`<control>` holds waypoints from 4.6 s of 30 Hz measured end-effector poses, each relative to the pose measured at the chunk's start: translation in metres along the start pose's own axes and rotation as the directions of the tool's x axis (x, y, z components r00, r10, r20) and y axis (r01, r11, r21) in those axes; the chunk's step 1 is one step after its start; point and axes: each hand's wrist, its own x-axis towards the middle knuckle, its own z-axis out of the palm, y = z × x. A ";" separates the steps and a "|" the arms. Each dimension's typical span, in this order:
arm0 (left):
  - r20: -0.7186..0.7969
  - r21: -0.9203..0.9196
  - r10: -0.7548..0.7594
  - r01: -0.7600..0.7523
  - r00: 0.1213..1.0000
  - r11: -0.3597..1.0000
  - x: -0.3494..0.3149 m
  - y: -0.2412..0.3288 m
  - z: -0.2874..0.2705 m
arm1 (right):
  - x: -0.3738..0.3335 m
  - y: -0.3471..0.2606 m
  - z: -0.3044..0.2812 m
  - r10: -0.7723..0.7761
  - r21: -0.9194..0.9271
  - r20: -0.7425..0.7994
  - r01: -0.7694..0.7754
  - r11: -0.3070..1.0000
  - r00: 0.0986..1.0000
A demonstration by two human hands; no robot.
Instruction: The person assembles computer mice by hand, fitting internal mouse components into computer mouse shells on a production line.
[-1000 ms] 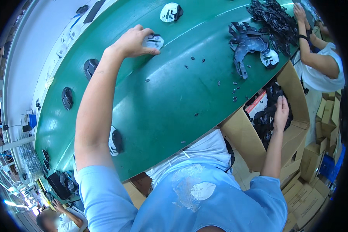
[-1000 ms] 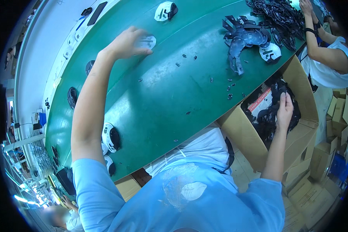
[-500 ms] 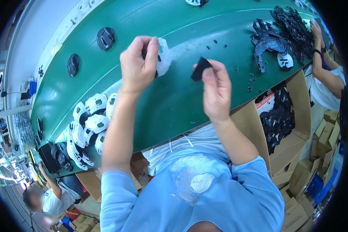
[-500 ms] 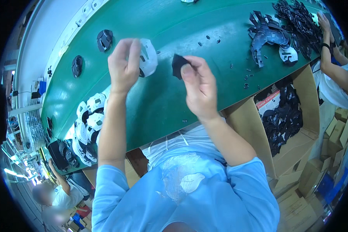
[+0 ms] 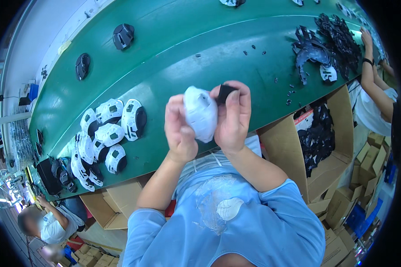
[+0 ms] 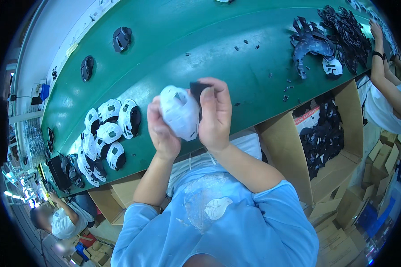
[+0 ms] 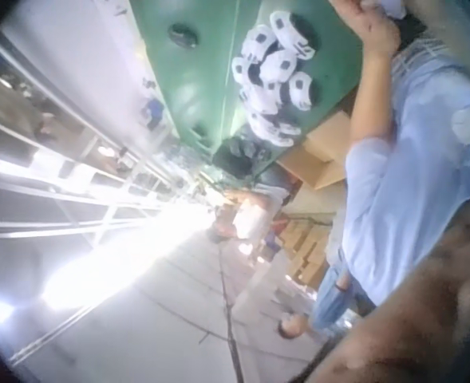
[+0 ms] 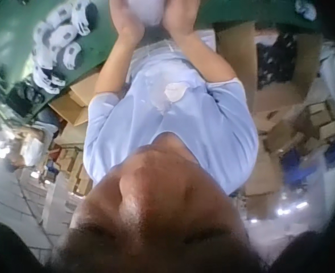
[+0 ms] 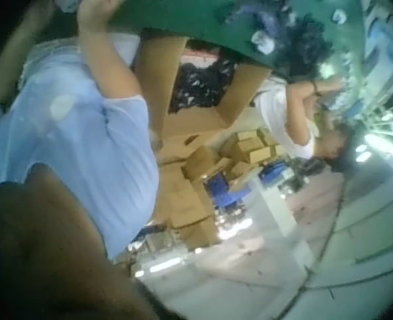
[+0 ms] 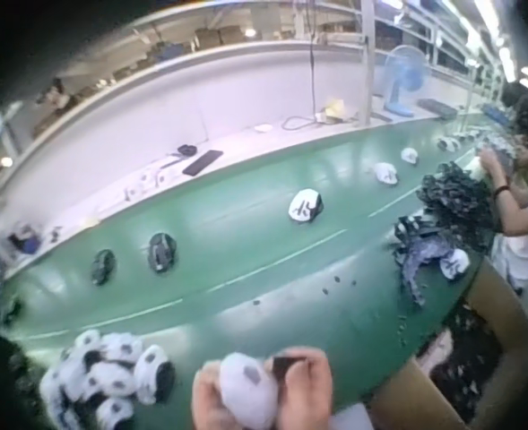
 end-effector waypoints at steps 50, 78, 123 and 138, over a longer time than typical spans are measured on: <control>-0.398 0.276 0.259 -0.155 0.880 0.949 0.013 0.018 -0.011 | 0.002 -0.012 0.014 -0.032 -0.616 0.617 0.507 0.603 0.786; -0.144 0.701 0.103 0.028 0.984 0.712 0.008 0.059 0.007 | 0.013 -0.029 -0.004 0.301 -0.771 0.631 0.536 0.343 0.715; 0.702 0.673 0.018 -0.671 0.712 0.311 0.108 0.030 0.031 | 0.094 -0.170 -0.103 -0.144 -0.865 0.477 0.435 -0.249 0.867; 0.361 0.325 0.159 -0.284 0.919 0.902 0.049 0.065 0.042 | 0.033 -0.087 -0.035 -0.133 -0.485 0.579 0.471 0.736 0.804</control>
